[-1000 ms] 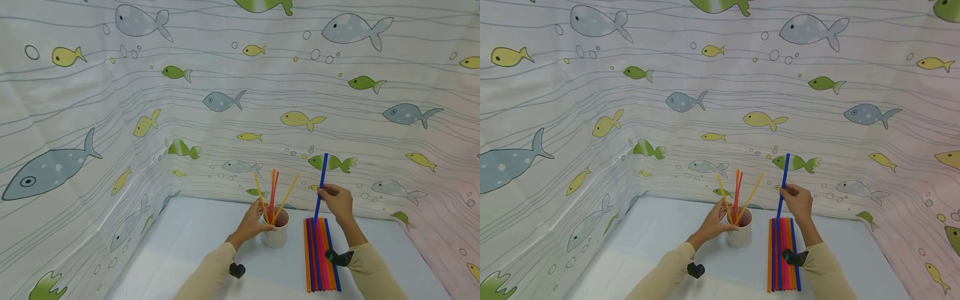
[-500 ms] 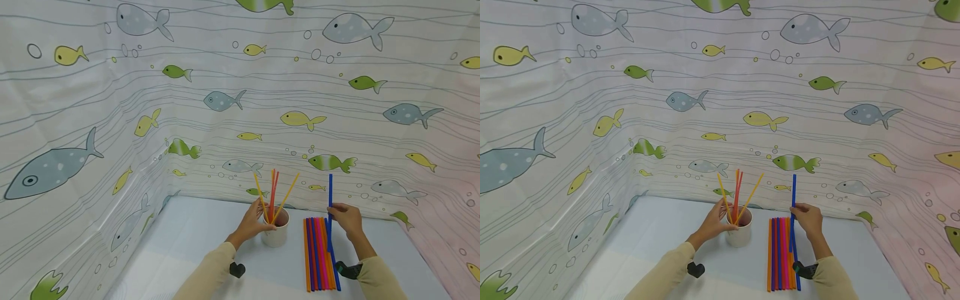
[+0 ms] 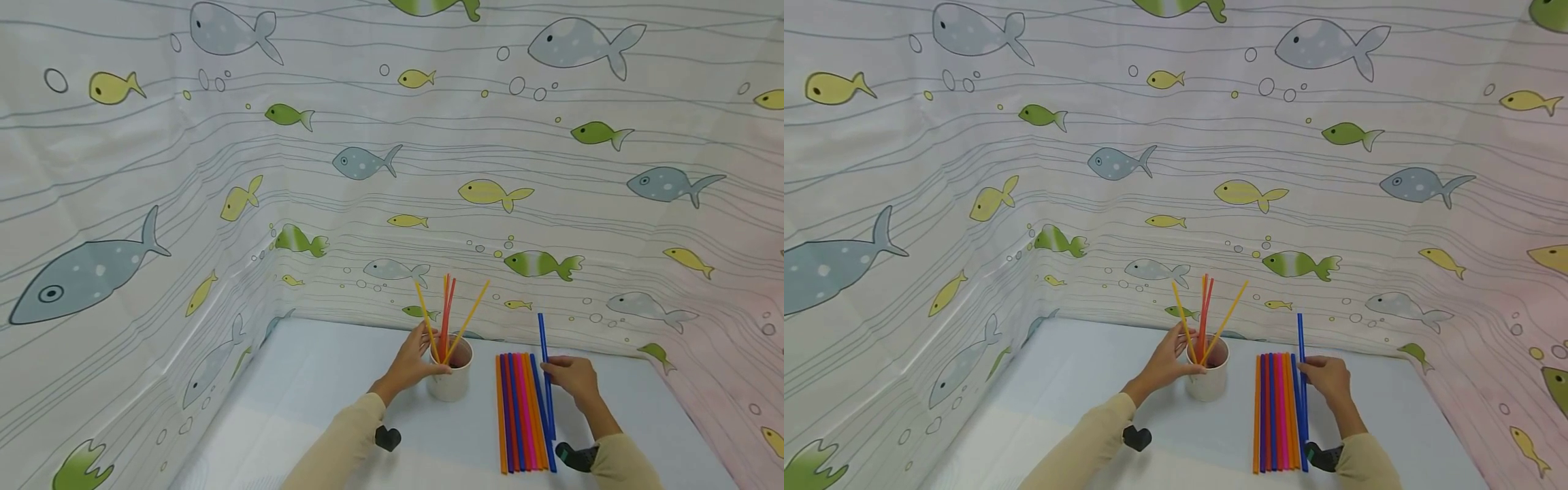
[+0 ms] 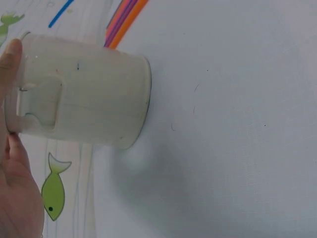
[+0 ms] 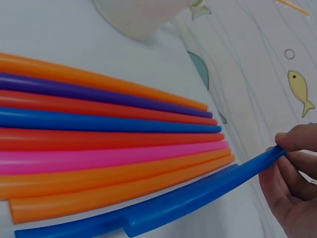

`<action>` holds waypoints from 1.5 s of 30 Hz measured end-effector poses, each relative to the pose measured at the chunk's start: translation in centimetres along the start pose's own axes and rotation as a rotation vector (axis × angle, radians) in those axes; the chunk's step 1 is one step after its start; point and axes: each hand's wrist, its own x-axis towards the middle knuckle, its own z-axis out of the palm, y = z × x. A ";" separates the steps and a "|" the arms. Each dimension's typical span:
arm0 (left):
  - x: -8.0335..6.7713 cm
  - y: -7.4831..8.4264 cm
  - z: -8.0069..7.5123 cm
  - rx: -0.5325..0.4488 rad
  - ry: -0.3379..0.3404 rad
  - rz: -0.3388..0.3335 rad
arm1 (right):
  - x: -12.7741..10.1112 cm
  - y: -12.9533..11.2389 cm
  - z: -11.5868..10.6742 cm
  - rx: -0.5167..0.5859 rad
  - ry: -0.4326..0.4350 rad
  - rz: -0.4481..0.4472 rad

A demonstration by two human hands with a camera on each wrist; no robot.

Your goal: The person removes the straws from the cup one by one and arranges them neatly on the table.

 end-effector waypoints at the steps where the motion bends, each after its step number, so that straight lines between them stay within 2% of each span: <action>1: 0.0 0.0 0.0 -0.002 0.000 0.000 | 0.0 0.4 0.1 -0.001 -0.009 0.006; 11: -0.1 0.2 0.0 -0.012 0.002 0.015 | -0.7 2.9 0.8 -0.036 -0.039 0.062; 23: -0.2 0.5 -0.1 -0.029 -0.006 -0.005 | -1.2 3.7 1.2 -0.042 -0.039 0.085; 28: -0.1 0.4 -0.1 -0.025 -0.006 -0.003 | -1.3 4.0 1.2 -0.083 -0.039 0.097; 45: 0.0 0.2 -0.1 -0.022 0.001 0.015 | -1.3 4.3 2.0 -0.190 -0.027 0.032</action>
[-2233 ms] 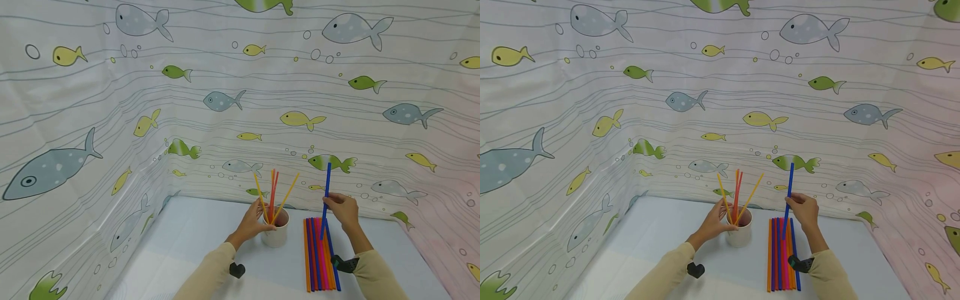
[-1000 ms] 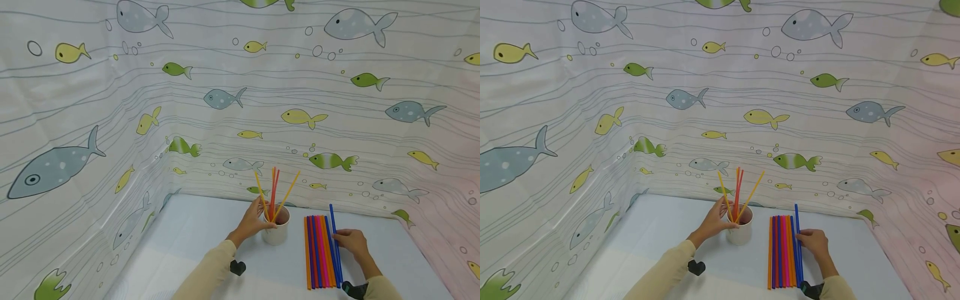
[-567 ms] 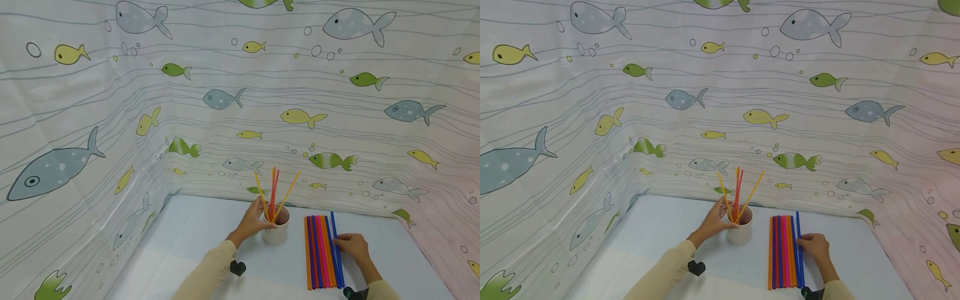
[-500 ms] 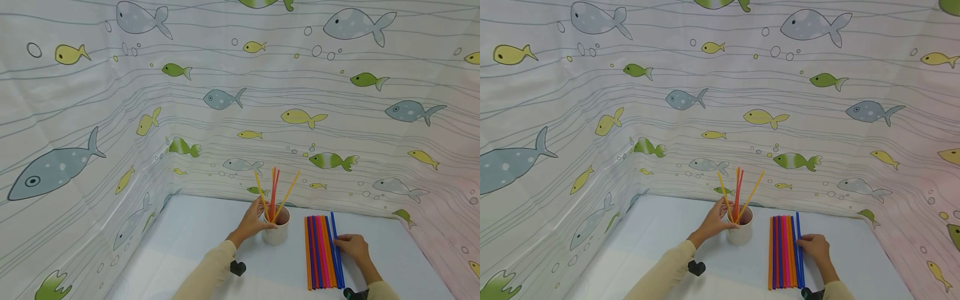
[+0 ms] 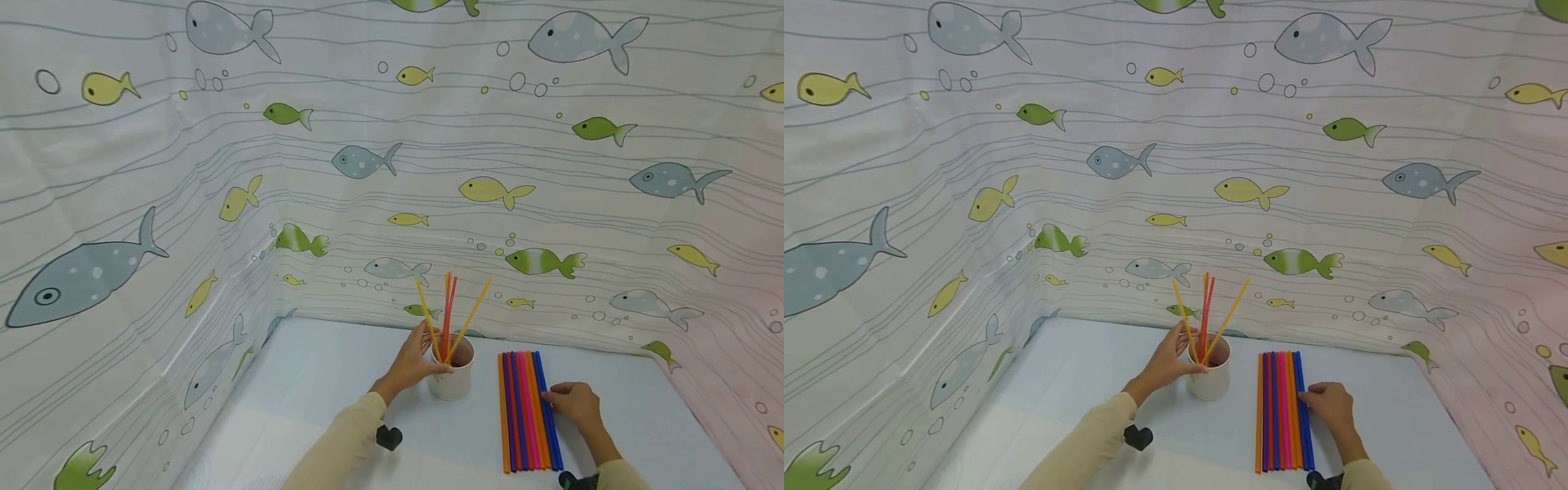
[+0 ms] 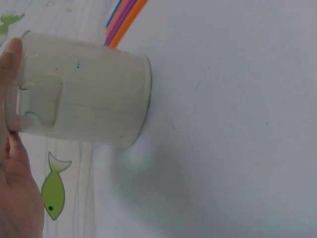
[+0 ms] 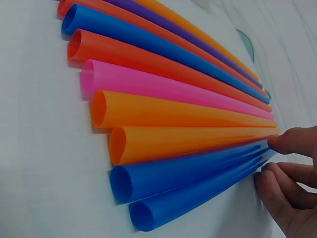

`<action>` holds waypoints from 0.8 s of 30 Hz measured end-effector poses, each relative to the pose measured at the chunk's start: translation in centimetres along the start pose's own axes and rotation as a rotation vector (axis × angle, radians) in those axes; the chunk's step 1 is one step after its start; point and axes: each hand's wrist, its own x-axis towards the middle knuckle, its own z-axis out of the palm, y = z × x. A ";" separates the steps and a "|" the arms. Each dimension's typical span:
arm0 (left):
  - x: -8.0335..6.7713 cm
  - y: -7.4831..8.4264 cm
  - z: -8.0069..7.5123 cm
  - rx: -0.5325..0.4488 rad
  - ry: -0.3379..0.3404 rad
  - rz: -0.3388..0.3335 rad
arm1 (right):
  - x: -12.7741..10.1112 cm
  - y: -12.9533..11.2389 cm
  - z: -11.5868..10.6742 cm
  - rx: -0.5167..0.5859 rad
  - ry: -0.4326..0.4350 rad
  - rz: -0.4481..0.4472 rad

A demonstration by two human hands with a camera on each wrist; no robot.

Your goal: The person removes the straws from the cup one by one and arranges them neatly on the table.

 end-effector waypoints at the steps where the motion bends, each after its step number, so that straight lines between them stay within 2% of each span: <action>1: 0.0 0.0 0.0 0.003 0.000 -0.001 | 0.0 0.0 0.0 -0.002 0.001 0.001; 6: 0.2 0.1 0.2 0.013 -0.005 0.004 | -0.1 -0.3 -0.1 -0.014 0.035 -0.031; 11: 0.2 0.0 0.2 0.014 -0.011 -0.002 | -0.3 -1.6 0.5 -0.028 0.141 -0.170; 13: 0.3 0.0 0.2 0.016 -0.011 -0.005 | -0.2 -2.4 0.9 -0.018 0.143 -0.217; 17: 0.2 0.0 0.0 0.026 -0.006 -0.002 | 0.4 -4.2 2.1 0.040 0.046 -0.296; 20: 0.0 0.0 -0.1 0.024 -0.001 0.000 | 0.8 -5.9 3.2 0.100 -0.074 -0.369; 24: -0.2 -0.1 0.0 0.011 -0.002 0.002 | 0.9 -8.7 4.8 0.192 -0.228 -0.424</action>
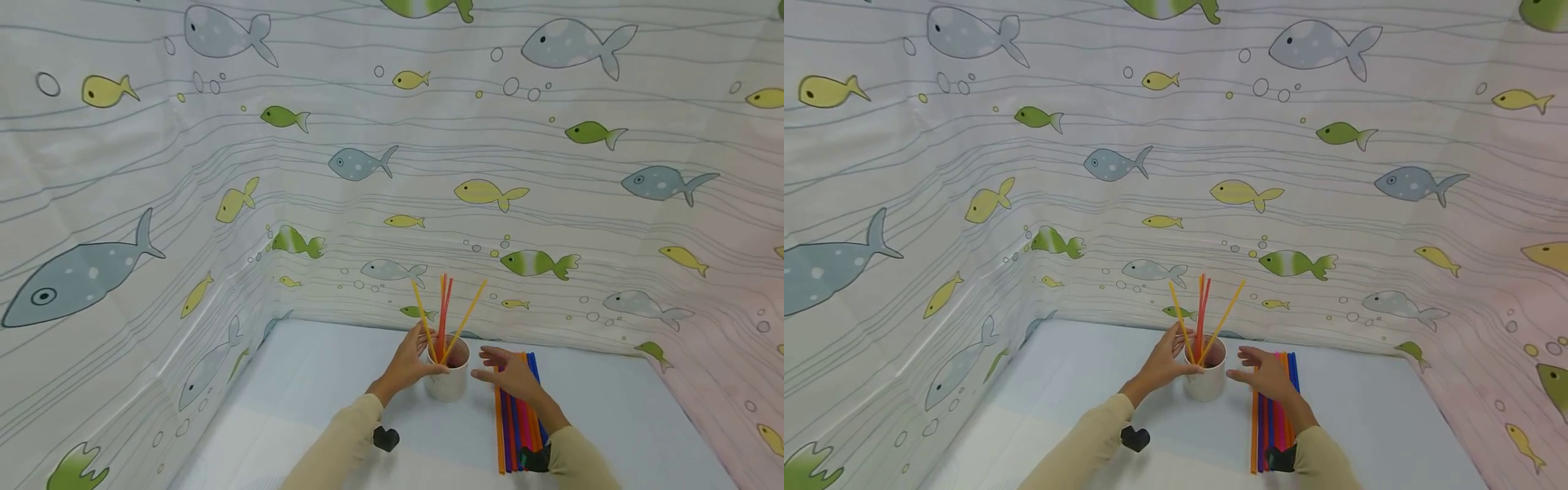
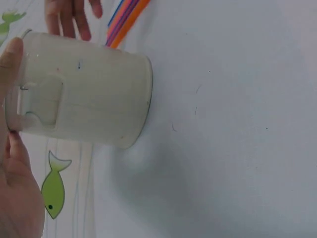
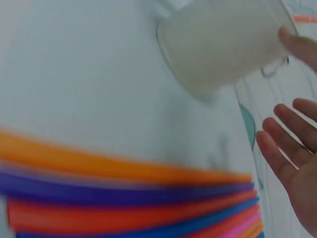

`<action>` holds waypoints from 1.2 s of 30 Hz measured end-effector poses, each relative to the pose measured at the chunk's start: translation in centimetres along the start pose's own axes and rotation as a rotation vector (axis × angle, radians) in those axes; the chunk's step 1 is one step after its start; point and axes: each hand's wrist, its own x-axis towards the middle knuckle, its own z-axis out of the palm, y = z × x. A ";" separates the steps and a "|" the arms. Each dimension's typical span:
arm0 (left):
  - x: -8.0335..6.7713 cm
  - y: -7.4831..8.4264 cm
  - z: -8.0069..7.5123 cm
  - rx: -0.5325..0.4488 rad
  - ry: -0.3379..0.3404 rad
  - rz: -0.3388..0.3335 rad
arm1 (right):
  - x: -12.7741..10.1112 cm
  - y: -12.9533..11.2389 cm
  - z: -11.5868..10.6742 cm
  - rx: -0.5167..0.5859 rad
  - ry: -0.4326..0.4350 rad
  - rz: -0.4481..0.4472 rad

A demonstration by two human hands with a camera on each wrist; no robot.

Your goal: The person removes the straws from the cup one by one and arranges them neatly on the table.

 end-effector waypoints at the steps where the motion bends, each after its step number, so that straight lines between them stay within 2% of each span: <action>1: -0.1 0.0 0.0 -0.007 -0.001 0.000 | 0.4 -0.5 0.5 0.025 -0.017 -0.005; 8: -0.4 -0.4 0.2 -0.027 -0.003 -0.008 | 2.2 -3.5 2.2 0.094 -0.064 -0.045; 13: -0.5 -0.8 0.3 -0.035 -0.006 -0.023 | 2.8 -5.2 2.5 0.149 -0.041 -0.094; 18: -0.5 -0.6 0.3 -0.032 -0.014 -0.024 | 2.9 -6.9 2.7 0.130 -0.041 -0.138; 30: -0.5 -0.2 -0.1 -0.040 -0.026 0.029 | 3.5 -6.4 2.4 0.015 -0.179 -0.189; 36: -0.1 0.3 -0.4 0.004 -0.050 0.041 | 4.3 -6.2 1.7 -0.019 -0.220 -0.244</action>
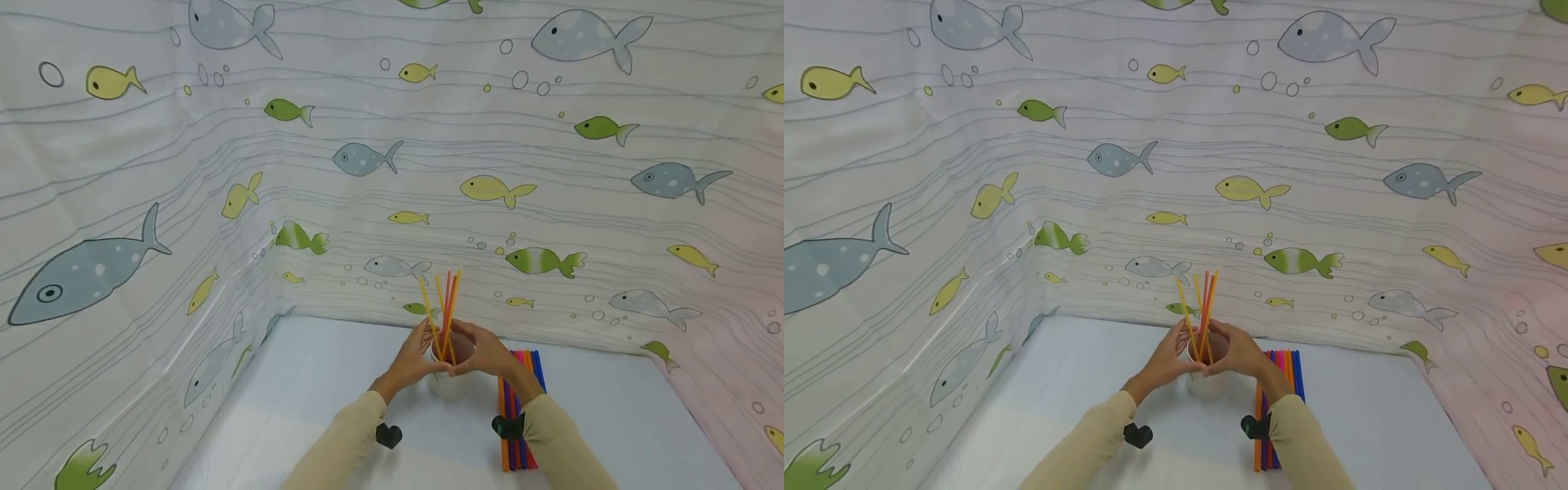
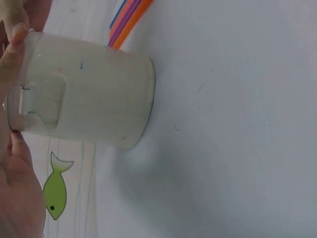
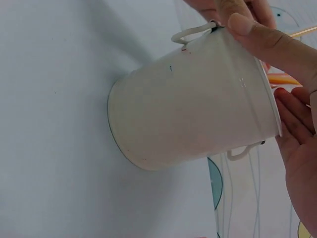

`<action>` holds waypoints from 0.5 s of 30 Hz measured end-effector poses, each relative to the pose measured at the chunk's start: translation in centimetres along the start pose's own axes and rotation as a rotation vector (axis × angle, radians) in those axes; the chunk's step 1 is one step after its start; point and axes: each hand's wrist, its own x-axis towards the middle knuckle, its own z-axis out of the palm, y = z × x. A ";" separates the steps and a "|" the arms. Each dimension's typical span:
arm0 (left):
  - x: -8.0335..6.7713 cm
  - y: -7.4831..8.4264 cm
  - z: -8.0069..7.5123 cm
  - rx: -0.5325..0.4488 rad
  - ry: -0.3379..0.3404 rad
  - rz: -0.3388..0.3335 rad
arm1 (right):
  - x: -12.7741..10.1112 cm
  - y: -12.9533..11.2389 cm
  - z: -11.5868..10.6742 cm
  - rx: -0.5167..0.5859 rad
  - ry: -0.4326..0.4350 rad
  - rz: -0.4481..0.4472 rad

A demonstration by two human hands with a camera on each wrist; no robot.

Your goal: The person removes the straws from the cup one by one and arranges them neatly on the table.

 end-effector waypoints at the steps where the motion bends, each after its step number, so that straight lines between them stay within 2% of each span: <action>1: 0.1 0.0 -0.1 0.002 -0.008 0.000 | 0.0 0.0 -0.1 -0.003 -0.003 -0.001; 9: 0.5 0.2 -0.8 -0.002 -0.073 -0.063 | 0.0 -0.3 -0.6 -0.036 -0.010 0.056; 15: 0.7 0.8 -1.6 -0.043 -0.045 -0.097 | 0.3 -0.6 -0.6 -0.024 -0.018 0.092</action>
